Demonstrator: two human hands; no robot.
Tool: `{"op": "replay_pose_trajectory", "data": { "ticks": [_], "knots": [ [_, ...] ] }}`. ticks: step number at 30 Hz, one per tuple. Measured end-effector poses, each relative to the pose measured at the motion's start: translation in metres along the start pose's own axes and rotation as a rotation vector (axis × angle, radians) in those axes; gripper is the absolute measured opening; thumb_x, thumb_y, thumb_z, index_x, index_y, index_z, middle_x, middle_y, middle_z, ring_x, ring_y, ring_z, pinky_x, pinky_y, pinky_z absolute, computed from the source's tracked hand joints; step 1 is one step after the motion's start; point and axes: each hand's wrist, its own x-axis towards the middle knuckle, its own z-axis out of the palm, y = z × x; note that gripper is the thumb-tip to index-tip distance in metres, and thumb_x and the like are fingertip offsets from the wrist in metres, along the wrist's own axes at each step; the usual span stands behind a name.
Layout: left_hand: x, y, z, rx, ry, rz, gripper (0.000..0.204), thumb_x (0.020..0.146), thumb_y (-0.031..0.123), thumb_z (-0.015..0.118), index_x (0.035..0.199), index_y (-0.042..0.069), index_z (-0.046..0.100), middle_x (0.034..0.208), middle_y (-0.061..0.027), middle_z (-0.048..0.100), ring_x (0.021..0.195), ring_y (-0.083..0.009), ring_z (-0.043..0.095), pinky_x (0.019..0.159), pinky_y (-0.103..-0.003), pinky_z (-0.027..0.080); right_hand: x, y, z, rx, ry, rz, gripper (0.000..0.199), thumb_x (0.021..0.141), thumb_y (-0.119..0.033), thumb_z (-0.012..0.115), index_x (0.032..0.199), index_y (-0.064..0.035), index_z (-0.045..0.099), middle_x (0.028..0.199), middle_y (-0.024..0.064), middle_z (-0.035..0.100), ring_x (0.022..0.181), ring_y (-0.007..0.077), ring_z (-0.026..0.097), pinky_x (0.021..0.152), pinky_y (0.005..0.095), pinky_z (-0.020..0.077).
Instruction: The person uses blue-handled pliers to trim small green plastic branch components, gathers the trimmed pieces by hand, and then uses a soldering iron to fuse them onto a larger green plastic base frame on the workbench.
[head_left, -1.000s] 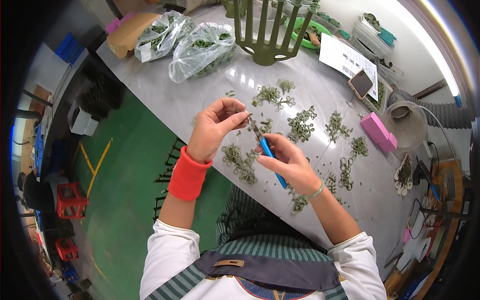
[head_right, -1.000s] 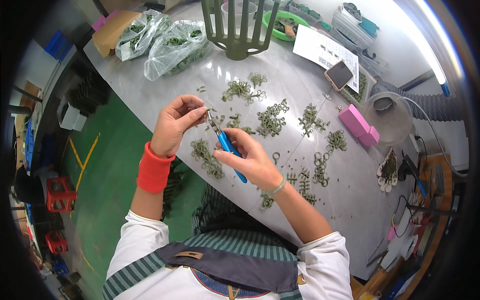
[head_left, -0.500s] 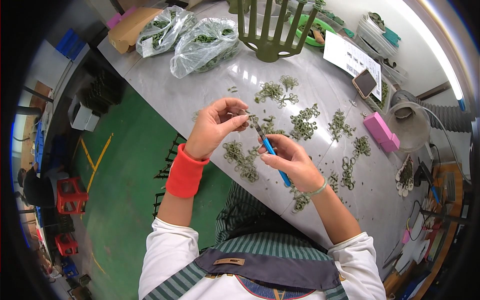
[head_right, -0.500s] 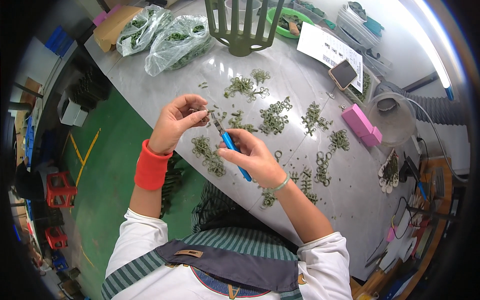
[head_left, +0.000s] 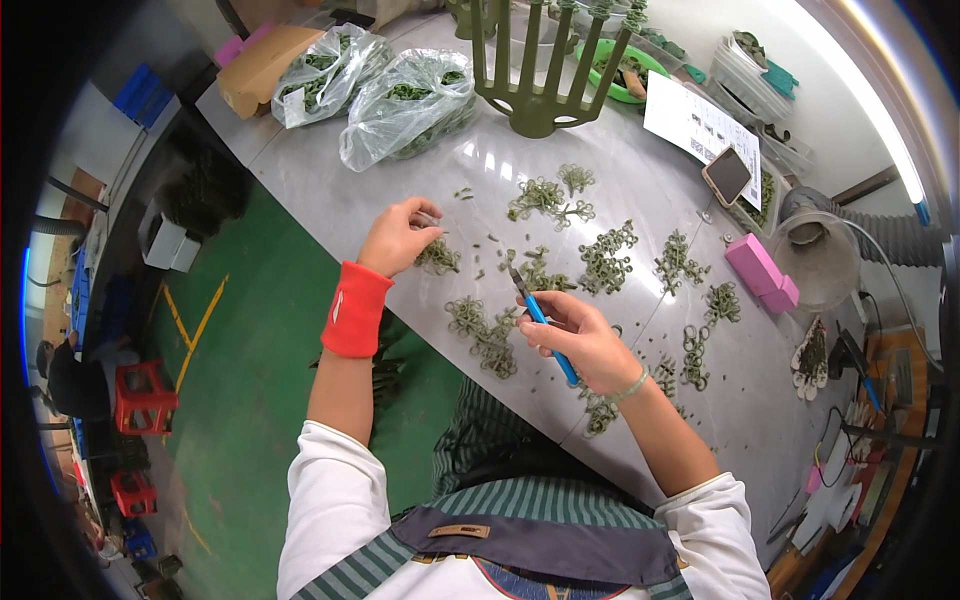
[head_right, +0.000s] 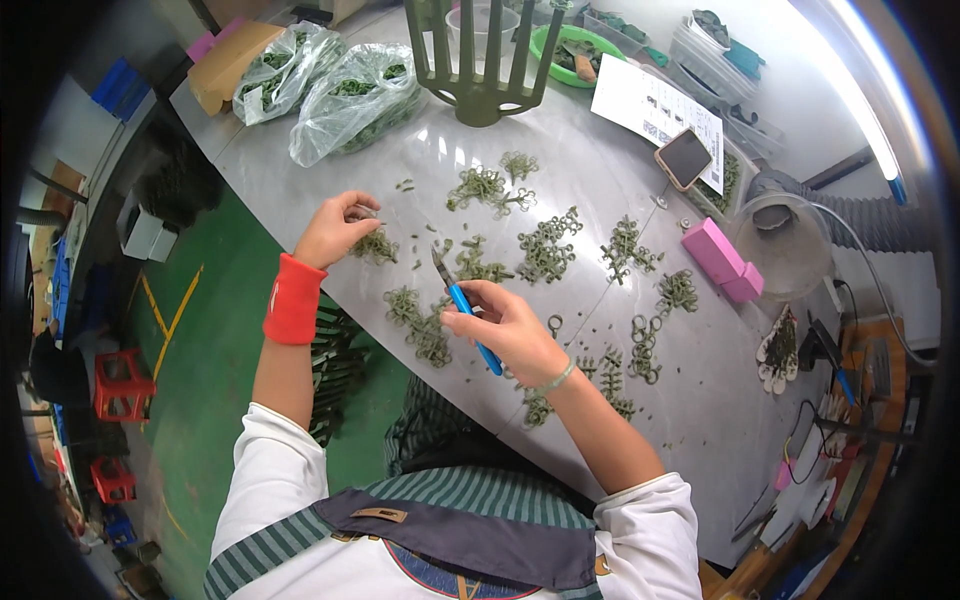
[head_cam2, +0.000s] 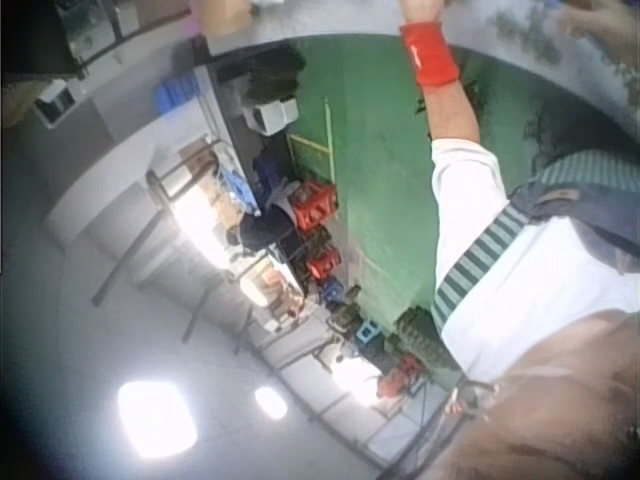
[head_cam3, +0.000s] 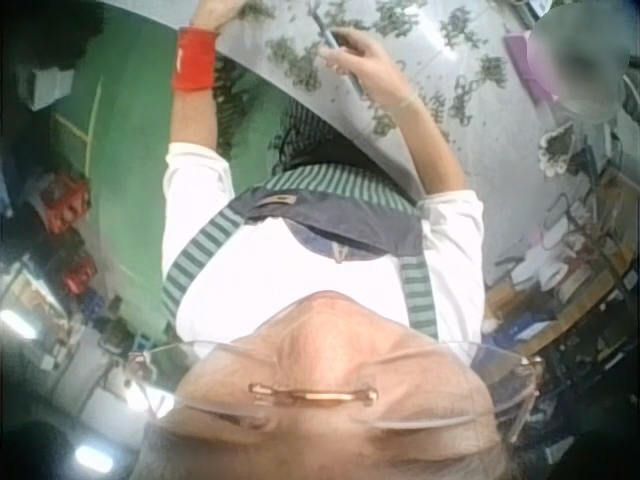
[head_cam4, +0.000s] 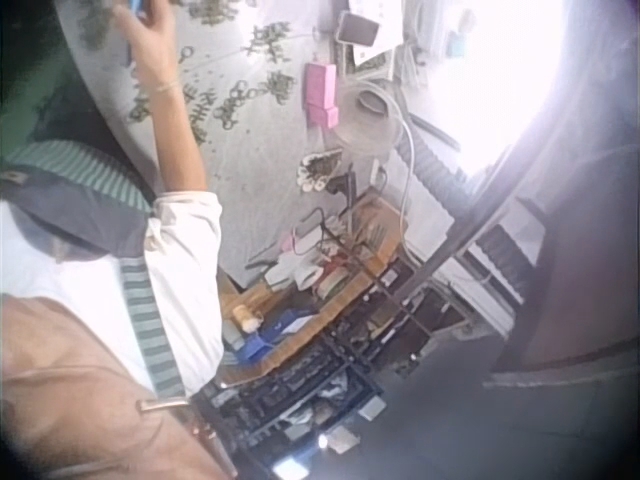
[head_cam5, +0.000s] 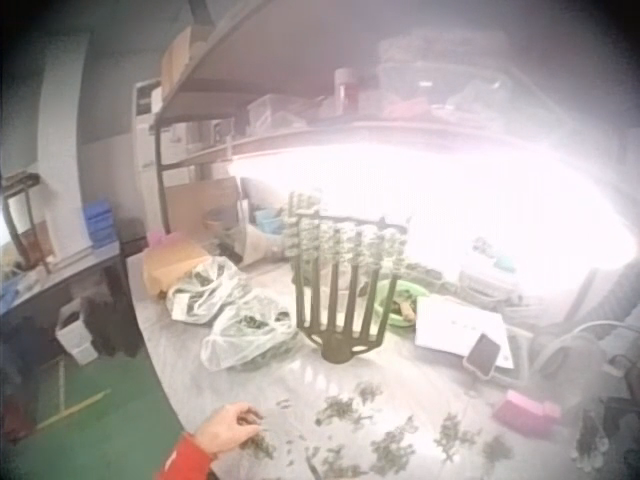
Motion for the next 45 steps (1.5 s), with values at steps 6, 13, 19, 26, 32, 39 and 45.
{"op": "replay_pose_trajectory", "data": {
  "ticks": [6,13,19,26,32,39,45],
  "knots": [
    [0.015,0.007,0.022,0.642,0.308,0.131,0.023,0.079,0.021,0.072,0.100,0.011,0.071,0.095,-0.0091,0.068,0.092,-0.0308,0.061,0.084,-0.040,0.048,-0.006,-0.005,-0.007,-0.007,0.009,-0.018,0.047,0.090,-0.021,0.072,0.128,0.0004,0.056,0.104,0.0013,0.065,0.090,0.0087,0.058,0.077,0.0256,0.0463],
    [0.068,0.021,0.090,0.456,0.223,0.343,0.025,0.080,0.027,0.074,0.100,0.013,0.071,0.102,-0.0098,0.066,0.103,-0.0314,0.056,0.090,-0.042,0.045,-0.014,-0.008,-0.010,0.017,0.017,-0.016,0.045,0.091,-0.020,0.070,0.128,0.0001,0.055,0.107,0.0025,0.065,0.092,0.0093,0.059,0.077,0.0252,0.0469],
    [0.102,0.026,0.113,0.456,0.162,0.186,0.040,0.076,0.035,0.080,0.101,0.005,0.072,0.083,-0.0104,0.066,0.085,-0.0249,0.062,0.082,-0.037,0.050,-0.020,-0.009,-0.016,0.032,0.050,-0.027,0.045,0.091,-0.018,0.070,0.129,0.0002,0.054,0.108,0.0032,0.065,0.092,0.0096,0.059,0.077,0.0250,0.0467],
    [0.110,0.009,0.103,0.050,0.024,0.092,0.028,0.081,0.021,0.078,0.098,0.000,0.071,0.083,-0.0042,0.067,0.081,-0.0135,0.062,0.075,-0.028,0.050,-0.021,-0.010,-0.015,0.042,0.054,-0.046,0.054,0.088,-0.027,0.073,0.128,0.0046,0.053,0.105,0.0046,0.062,0.091,0.0106,0.058,0.076,0.0264,0.0458],
    [0.070,0.032,0.085,-0.423,0.035,-0.006,0.023,0.090,0.016,0.071,0.104,-0.001,0.067,0.094,-0.0044,0.069,0.086,-0.0121,0.064,0.077,-0.027,0.052,-0.018,-0.011,-0.018,0.052,0.070,-0.054,0.044,0.091,-0.019,0.069,0.128,0.0010,0.054,0.105,0.0034,0.063,0.092,0.0099,0.058,0.077,0.0264,0.0457],
    [0.002,0.076,0.083,-1.004,-0.081,-0.040,0.012,0.096,0.008,0.061,0.106,0.001,0.059,0.104,-0.0128,0.069,0.102,-0.0221,0.069,0.093,-0.034,0.057,-0.011,-0.018,-0.009,0.052,0.153,-0.189,0.046,0.091,-0.018,0.067,0.132,-0.0002,0.053,0.110,0.0041,0.064,0.097,0.0105,0.057,0.083,0.0267,0.0454],
    [-0.018,0.090,0.086,-1.039,-0.033,-0.033,0.012,0.096,0.007,0.061,0.107,0.002,0.059,0.107,-0.0136,0.069,0.102,-0.0214,0.068,0.094,-0.034,0.057,-0.012,-0.024,-0.004,0.099,0.116,-0.225,0.054,0.091,-0.014,0.071,0.134,0.0062,0.046,0.117,0.0097,0.061,0.110,0.0149,0.059,0.098,0.0301,0.0473]
  ]
}}
